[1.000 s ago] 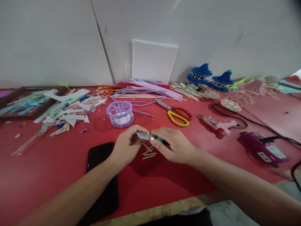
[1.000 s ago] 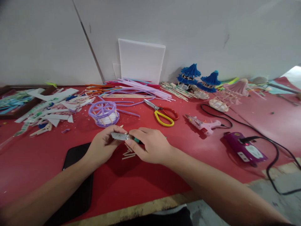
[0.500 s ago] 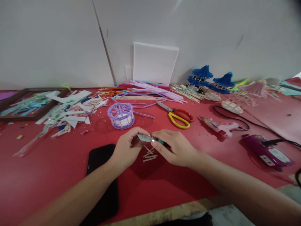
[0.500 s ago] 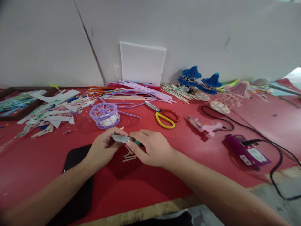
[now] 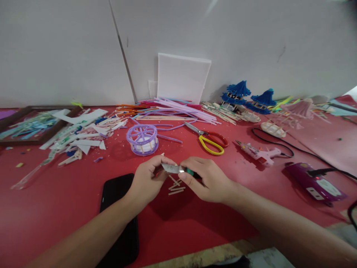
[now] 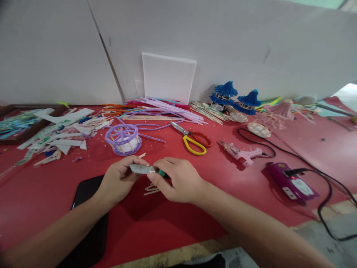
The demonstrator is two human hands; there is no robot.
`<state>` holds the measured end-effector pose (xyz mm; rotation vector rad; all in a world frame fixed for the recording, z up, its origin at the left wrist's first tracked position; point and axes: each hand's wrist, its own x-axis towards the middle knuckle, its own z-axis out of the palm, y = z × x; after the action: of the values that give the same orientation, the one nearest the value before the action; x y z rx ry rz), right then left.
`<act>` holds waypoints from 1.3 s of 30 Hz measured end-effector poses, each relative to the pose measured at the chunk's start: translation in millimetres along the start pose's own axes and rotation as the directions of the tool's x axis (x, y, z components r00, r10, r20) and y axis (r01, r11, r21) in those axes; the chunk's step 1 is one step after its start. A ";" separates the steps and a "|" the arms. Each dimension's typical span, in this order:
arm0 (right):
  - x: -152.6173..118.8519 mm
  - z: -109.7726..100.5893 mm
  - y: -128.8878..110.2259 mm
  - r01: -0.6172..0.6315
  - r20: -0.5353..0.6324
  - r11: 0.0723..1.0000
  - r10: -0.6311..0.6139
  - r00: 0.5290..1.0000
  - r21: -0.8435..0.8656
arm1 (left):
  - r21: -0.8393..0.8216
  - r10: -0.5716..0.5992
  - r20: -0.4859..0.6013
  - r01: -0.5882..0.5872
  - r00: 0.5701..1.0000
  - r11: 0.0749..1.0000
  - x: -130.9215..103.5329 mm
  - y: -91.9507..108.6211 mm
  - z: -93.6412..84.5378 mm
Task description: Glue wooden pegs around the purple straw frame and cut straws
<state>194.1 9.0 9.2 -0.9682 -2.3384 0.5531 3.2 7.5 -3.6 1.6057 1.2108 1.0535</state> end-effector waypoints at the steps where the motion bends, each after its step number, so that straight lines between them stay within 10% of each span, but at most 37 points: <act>1: 0.1 -0.4 -0.1 0.005 -0.002 1.000 -0.005 1.000 0.007 | -0.005 0.003 0.003 -0.003 1.000 1.000 -0.8 0.3 -0.2; 14: 2.9 1.6 4.9 0.011 0.007 0.996 -0.012 1.000 0.085 | 0.018 0.098 -0.011 -0.097 0.995 0.995 -4.6 8.6 -1.7; 22: 3.6 -19.2 31.5 -0.188 -0.324 0.981 0.191 0.927 0.041 | -0.058 0.008 -0.004 -0.008 1.000 0.998 -7.8 11.1 4.1; 39: -2.2 1.4 1.1 -0.042 0.037 0.999 0.044 0.998 -0.032 | -0.021 0.050 0.072 -0.049 0.996 0.999 0.5 -1.5 -0.1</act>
<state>195.1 7.9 6.8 -1.0332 -2.3711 0.5576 2.7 8.2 -4.9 1.6524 1.1153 1.0261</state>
